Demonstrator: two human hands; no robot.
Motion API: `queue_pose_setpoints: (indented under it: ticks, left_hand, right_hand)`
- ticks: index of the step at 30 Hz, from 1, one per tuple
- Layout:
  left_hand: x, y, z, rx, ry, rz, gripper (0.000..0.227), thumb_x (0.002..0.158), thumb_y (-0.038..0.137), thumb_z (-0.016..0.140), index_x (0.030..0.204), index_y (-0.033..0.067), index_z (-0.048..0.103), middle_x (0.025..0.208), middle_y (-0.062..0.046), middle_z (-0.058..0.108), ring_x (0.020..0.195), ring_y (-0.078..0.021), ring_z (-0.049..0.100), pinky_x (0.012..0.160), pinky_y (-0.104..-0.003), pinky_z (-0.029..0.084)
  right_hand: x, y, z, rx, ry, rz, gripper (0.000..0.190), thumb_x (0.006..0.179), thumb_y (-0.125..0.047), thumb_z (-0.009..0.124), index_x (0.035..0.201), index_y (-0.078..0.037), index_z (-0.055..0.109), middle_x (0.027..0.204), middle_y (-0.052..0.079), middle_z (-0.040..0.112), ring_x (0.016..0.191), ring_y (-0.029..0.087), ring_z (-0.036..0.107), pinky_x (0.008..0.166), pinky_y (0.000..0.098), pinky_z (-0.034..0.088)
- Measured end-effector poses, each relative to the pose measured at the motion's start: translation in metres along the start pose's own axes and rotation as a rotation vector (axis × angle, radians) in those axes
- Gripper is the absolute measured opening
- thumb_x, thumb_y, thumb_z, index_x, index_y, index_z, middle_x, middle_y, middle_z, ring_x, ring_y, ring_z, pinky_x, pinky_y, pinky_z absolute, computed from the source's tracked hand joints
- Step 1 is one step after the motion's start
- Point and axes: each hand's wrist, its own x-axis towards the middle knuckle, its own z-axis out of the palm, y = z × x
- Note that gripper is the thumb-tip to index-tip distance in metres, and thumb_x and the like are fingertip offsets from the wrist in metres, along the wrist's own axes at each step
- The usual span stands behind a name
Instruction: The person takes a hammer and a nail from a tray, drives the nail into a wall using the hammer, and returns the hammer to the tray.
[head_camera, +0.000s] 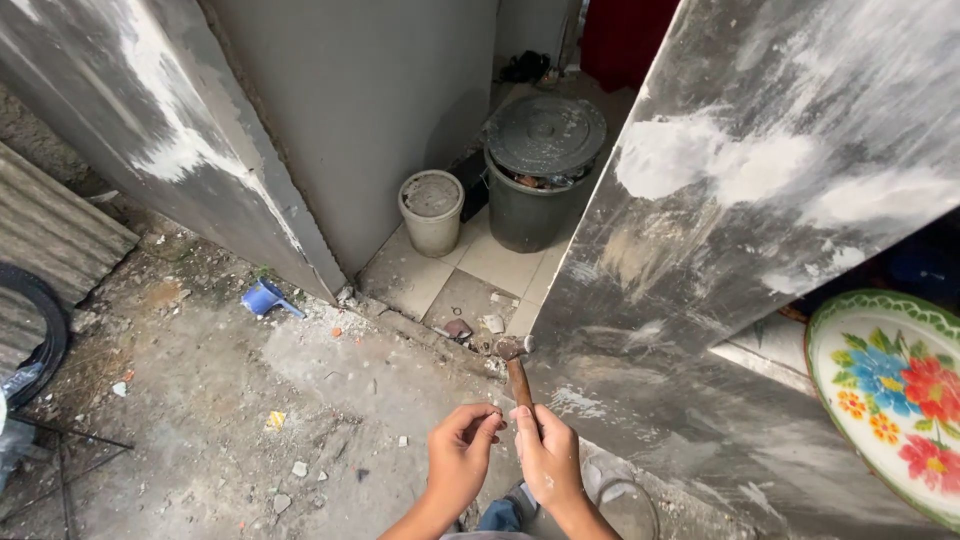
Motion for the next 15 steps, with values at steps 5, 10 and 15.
queue_pose_setpoints:
  ticks: [5,10,15]
  left_hand:
    - [-0.016,-0.004,0.002,0.013,-0.116,-0.056,0.01,0.091,0.004,0.071,0.097,-0.0029,0.076,0.085,-0.008,0.077,0.072,-0.0117,0.072,0.065,-0.027,0.06]
    - [-0.031,-0.007,0.02,0.074,-0.24,-0.104,0.011,0.09,0.004,0.073,0.097,-0.0021,0.077,0.084,-0.007,0.076,0.071,-0.01,0.072,0.065,-0.026,0.06]
    - [-0.048,-0.006,0.043,0.046,-0.34,-0.091,0.01,0.092,0.004,0.072,0.099,-0.0024,0.076,0.085,-0.007,0.076,0.072,-0.0099,0.07,0.065,-0.026,0.058]
  right_hand:
    - [-0.032,0.017,-0.009,0.021,0.1,0.007,0.029,0.102,-0.022,0.058,0.092,0.002,0.071,0.054,-0.001,0.052,0.047,0.006,0.045,0.044,0.0256,0.036]
    - [-0.064,0.027,-0.029,0.047,0.26,0.084,0.027,0.101,-0.021,0.06,0.094,0.001,0.074,0.054,0.001,0.056,0.045,0.006,0.048,0.041,0.0247,0.037]
    - [-0.09,0.029,-0.056,0.166,0.383,0.218,0.026,0.099,-0.02,0.059,0.102,0.001,0.073,0.055,0.003,0.058,0.036,0.009,0.048,0.034,0.0272,0.034]
